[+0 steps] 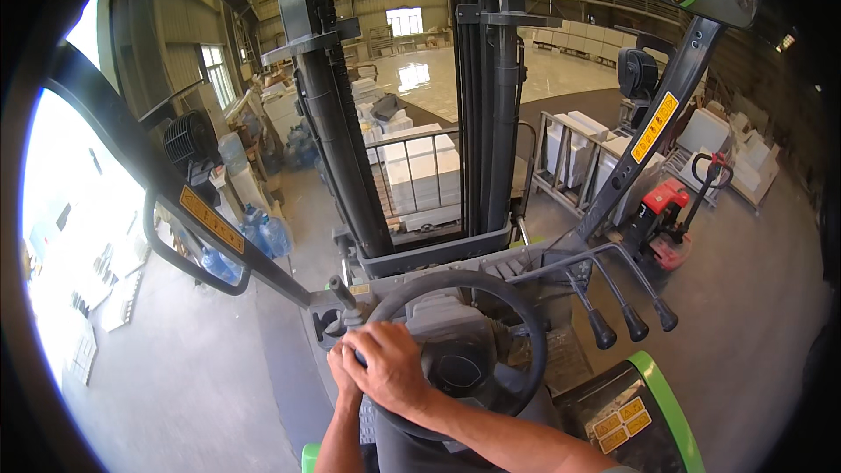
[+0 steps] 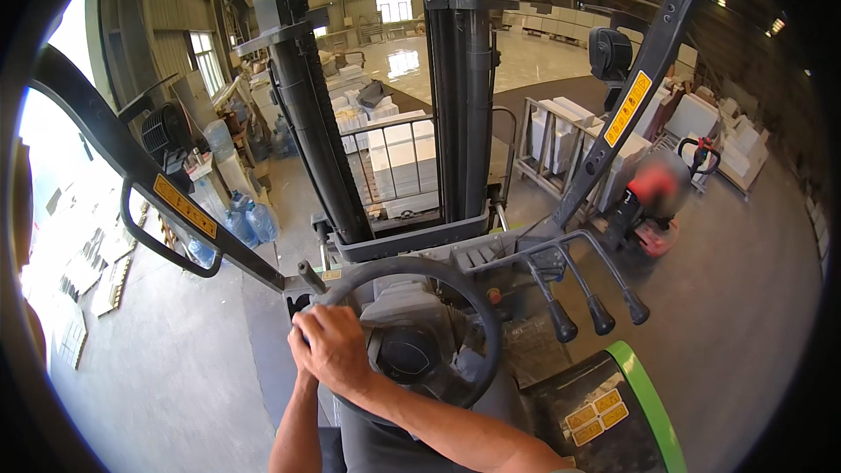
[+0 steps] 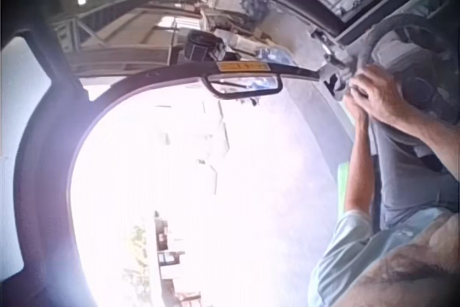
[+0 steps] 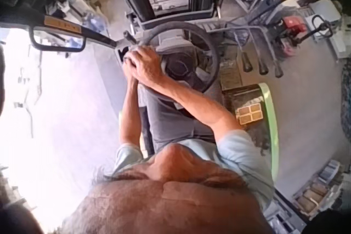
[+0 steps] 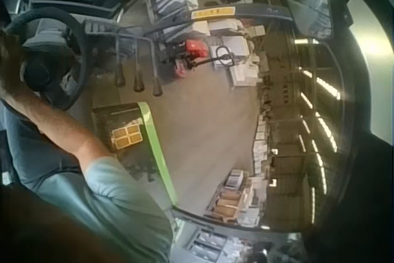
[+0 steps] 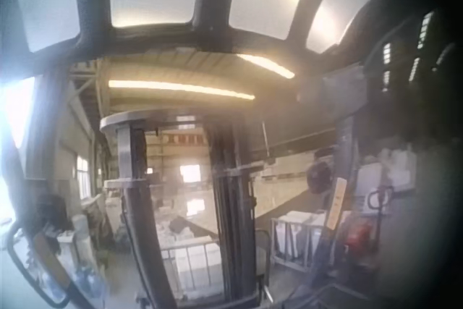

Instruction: The person operates a forklift inside a warehouse, steering and maneuvering around stacks of pallets and materials. They drive forward and reverse, adjusting direction to navigate the space.

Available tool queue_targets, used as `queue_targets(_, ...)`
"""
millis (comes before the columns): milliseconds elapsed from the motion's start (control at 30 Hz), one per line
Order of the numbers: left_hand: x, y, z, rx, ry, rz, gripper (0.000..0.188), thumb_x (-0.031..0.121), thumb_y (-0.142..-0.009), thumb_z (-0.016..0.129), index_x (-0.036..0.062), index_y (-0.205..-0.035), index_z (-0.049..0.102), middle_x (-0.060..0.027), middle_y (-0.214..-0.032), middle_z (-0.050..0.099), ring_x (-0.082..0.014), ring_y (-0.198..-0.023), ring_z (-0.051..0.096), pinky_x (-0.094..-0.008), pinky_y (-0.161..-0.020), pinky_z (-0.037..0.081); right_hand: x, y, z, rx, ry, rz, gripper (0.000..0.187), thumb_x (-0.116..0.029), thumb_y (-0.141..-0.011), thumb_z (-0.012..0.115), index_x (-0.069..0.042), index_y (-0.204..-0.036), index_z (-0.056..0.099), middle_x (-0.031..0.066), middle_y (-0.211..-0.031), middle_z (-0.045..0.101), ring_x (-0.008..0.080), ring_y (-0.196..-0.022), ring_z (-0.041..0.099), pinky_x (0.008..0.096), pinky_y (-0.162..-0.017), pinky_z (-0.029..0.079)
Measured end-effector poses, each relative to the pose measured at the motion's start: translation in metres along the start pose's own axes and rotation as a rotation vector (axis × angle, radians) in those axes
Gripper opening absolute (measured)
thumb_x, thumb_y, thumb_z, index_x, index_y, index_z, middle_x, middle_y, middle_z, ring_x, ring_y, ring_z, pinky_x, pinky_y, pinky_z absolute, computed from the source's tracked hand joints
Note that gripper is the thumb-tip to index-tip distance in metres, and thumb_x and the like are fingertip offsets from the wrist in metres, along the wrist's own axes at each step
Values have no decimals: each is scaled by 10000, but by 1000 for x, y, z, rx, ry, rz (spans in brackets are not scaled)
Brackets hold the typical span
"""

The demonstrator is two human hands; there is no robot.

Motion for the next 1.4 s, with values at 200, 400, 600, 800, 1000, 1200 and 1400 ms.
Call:
queue_targets(200, -9, 5, 0, -18, -21, -106, 440, 319, -986, 533, -66, -776, 568, -222, -609, 476, -198, -576, 413, -444, -598, 440, -27, 129, -49, -261, -70, -5, 124, -73, -821, 731, -46, -929, 678, 77, -922, 656, 252, -844, 640, 393, -787, 497)
queue_targets(400, -9, 3, 14, 18, 71, -104, 433, 312, -984, 537, -81, -801, 546, -180, -606, 431, -169, -613, 390, -416, -593, 426, 72, 117, -181, -49, 215, 173, 174, -20, -756, 747, -68, -902, 666, 74, -858, 633, 265, -807, 617, 386, -739, 482)
queue_targets(600, -8, -3, 37, -12, 47, 4, 397, 284, -1023, 528, -35, -787, 551, -29, -638, 493, -105, -655, 437, -340, -584, 426, 132, -19, -153, 261, 144, 84, 138, -12, -790, 719, -67, -878, 627, 89, -811, 623, 309, -770, 608, 424, -684, 449)
queue_targets(800, 39, 23, 36, 182, -51, 261, 247, 225, -992, 585, -2, -907, 629, -48, -743, 617, -106, -720, 499, -323, -640, 455, 59, -5, -24, 38, -83, -50, 158, -25, -780, 730, -43, -901, 630, 69, -806, 564, 249, -756, 578, 394, -722, 438)
queue_targets(1000, -35, -3, 38, -5, -5, 55, 428, 317, -1024, 533, -36, -782, 511, -38, -641, 434, -109, -660, 389, -345, -582, 393, 18, 114, -14, -214, -169, -50, 211, -76, -778, 769, -20, -955, 670, 71, -891, 583, 228, -854, 612, 383, -800, 489)
queue_targets(1200, -26, 2, 31, 9, -14, 50, 433, 329, -1029, 524, -52, -828, 569, -60, -635, 466, -111, -652, 408, -357, -584, 416, 15, 125, -23, -260, -196, -33, 206, -60, -775, 761, -37, -962, 677, 62, -909, 600, 223, -853, 620, 379, -808, 494)
queue_targets(1400, -30, 2, 27, 23, -39, 27, 473, 365, -1026, 523, -64, -836, 581, -119, -631, 477, -129, -647, 411, -382, -588, 430, 14, 126, -19, -261, -200, -15, 215, -57, -763, 768, -40, -956, 676, 56, -918, 616, 220, -849, 634, 379, -807, 499)
Point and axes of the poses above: each hand's wrist, its own y-axis away from the middle knuckle, its own z-axis out of the palm, x = y × z, the point moved 10 cm from there along -y, towards the middle knuckle
